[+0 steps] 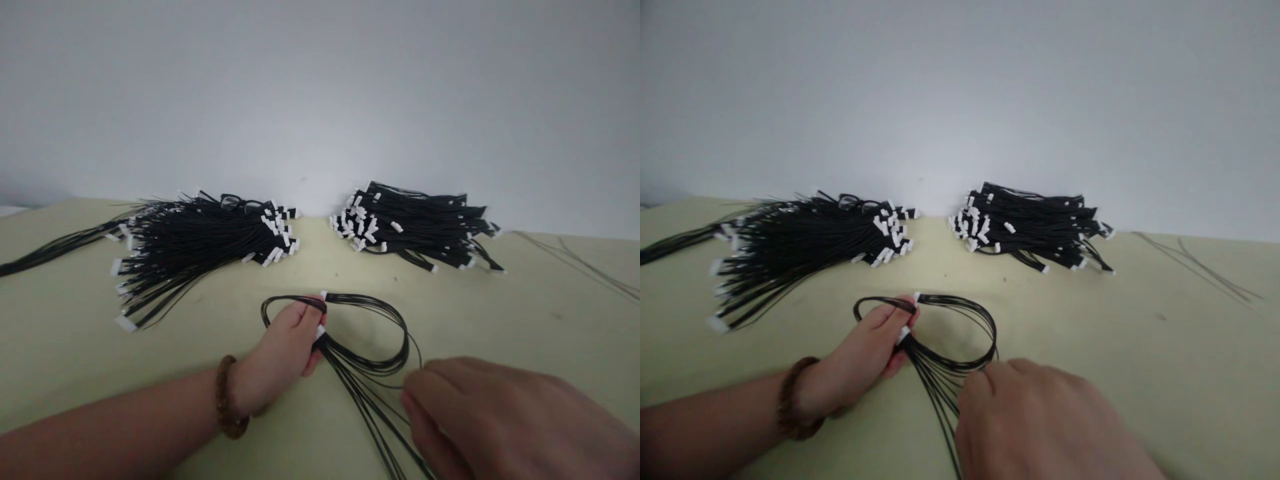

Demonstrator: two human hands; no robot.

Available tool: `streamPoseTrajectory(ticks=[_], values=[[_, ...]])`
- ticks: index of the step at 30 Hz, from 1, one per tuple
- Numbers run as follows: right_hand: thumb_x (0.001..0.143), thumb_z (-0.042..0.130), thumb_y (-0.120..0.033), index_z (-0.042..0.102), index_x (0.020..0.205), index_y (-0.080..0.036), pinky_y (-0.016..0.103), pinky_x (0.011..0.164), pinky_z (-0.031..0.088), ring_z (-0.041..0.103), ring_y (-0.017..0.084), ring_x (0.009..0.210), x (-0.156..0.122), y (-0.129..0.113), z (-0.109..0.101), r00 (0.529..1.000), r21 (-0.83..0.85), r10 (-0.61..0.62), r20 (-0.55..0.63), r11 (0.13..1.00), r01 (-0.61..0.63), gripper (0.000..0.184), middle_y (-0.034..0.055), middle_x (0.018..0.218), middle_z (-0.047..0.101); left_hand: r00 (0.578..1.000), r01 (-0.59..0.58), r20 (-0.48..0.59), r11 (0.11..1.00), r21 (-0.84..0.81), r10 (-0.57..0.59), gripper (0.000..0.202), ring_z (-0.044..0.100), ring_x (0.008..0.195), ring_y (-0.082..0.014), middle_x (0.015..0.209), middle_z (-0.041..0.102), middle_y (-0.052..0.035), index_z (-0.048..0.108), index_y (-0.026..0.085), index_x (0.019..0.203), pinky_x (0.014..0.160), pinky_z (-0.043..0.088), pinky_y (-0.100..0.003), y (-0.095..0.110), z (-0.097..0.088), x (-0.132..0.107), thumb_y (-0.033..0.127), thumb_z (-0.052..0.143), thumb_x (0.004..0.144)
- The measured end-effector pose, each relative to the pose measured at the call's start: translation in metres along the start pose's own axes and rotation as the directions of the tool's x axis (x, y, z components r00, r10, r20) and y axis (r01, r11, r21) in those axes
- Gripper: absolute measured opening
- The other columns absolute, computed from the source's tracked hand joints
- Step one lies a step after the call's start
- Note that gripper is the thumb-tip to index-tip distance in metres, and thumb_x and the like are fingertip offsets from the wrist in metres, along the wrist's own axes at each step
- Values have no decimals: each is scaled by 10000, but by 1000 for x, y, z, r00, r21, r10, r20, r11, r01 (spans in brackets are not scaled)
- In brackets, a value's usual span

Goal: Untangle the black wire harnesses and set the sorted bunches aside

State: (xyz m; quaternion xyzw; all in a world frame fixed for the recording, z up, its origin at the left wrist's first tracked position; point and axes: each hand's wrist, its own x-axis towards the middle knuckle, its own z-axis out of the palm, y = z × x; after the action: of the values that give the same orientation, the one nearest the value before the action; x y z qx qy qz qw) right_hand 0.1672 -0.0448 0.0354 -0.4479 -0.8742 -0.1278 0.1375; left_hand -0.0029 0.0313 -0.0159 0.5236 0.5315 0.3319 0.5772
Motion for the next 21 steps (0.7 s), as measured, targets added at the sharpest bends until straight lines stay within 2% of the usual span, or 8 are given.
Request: streamPoseTrajectory(ticks=[2,4,7,13,21], values=[[665,472,-55,519,591,-206,255,375,249,469,115,381,1,-6,10,986,59,-16,166,998,6,174,-19,505,536,1000,-17,13,1000,-3,17,311,283,289,-38,397,319,88,400,177,639,279,202,-140,0,0,0,420,349,827],[659,483,-15,579,685,-196,243,451,336,542,132,494,9,-11,22,965,94,32,259,994,-58,206,0,620,599,1000,6,10,1000,-18,-6,296,293,293,-40,407,333,87,412,177,653,277,205,-140,1,0,-1,413,356,821],[754,505,-74,601,754,-196,259,549,387,569,147,602,24,-16,34,969,178,92,228,975,-134,155,6,702,616,998,54,-10,998,-32,-54,279,286,291,-40,403,331,93,430,175,685,275,199,-136,3,0,-2,412,365,817],[801,480,-105,591,716,-178,264,565,366,559,147,603,28,-14,38,987,253,97,130,959,-128,158,2,670,601,999,48,4,998,-45,-48,276,275,288,-34,405,318,97,422,172,684,283,186,-133,6,2,-4,405,368,821],[839,416,-209,558,683,-196,264,547,314,528,136,580,29,-11,31,965,280,188,180,931,-234,211,-4,643,579,1000,21,23,1000,15,-21,299,289,300,-51,378,327,88,427,175,665,291,200,-143,3,-2,-3,416,348,823]])
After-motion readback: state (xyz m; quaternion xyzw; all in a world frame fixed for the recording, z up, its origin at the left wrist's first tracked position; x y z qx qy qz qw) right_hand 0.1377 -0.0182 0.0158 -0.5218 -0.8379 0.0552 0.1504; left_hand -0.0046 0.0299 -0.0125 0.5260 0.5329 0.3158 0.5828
